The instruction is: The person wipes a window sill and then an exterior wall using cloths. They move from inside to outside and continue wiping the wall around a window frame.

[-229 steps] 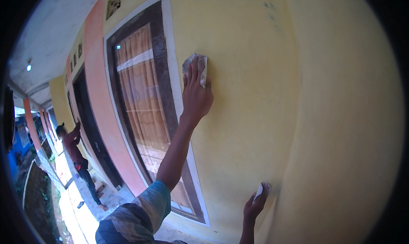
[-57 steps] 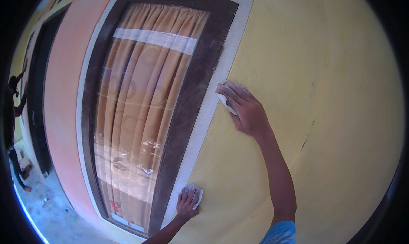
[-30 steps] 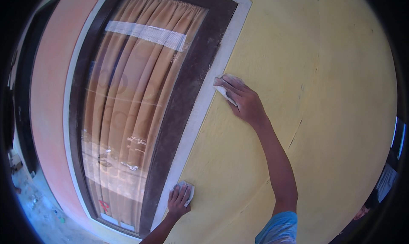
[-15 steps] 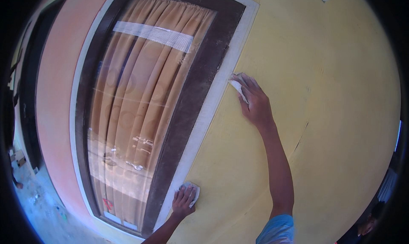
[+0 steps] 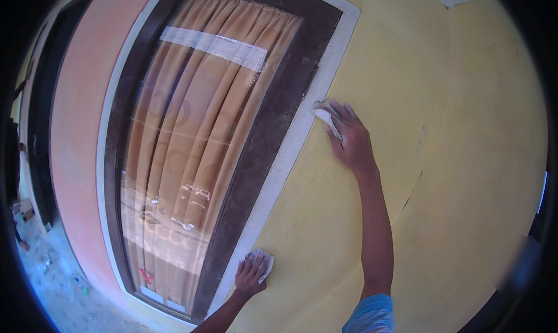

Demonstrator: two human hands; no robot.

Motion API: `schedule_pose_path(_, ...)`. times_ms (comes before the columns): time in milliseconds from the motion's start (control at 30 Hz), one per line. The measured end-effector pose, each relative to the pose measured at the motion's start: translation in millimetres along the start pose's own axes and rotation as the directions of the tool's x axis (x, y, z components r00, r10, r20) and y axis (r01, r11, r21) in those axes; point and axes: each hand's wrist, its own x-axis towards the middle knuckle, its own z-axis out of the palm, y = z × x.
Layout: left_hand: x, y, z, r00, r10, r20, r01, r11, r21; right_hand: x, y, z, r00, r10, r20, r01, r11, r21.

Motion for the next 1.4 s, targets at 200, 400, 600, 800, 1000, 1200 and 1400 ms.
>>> schedule_pose_path(200,5.1,4.7,-5.7,0.998,-0.046,0.048,0.05,0.996,-0.07,-24.9,-7.7,-12.5,0.971,-0.085,0.224,0.093,0.995,-0.026)
schedule_pose_path(400,-0.7,0.2,6.8,0.999,-0.029,-0.023,0.029,0.999,-0.029,5.0,19.2,-5.4,0.994,0.036,-0.1,-0.05,0.988,-0.149)
schedule_pose_path(600,-4.2,2.8,11.8,1.0,-0.015,-0.005,0.014,0.996,-0.09,-47.8,-26.2,15.3,0.998,-0.028,0.061,0.027,0.999,0.016)
schedule_pose_path(800,-1.1,0.0,7.6,0.999,-0.039,-0.015,0.038,0.998,-0.057,-1.3,30.1,-6.8,1.0,-0.005,0.017,0.007,0.993,-0.119)
schedule_pose_path(1000,-1.3,-5.9,7.6,1.0,-0.026,-0.016,0.025,0.998,-0.049,-6.3,-0.9,4.8,0.997,0.063,-0.046,-0.063,0.998,-0.018)
schedule_pose_path(1200,2.3,1.7,-4.9,0.999,-0.027,0.041,0.028,0.999,-0.024,-34.6,-14.1,-4.0,0.973,-0.044,0.225,0.045,0.999,-0.002)
schedule_pose_path(1400,4.5,-0.9,-9.4,0.999,-0.03,0.013,0.031,0.999,-0.02,31.1,43.6,-21.0,0.998,0.061,-0.023,-0.063,0.988,-0.14)
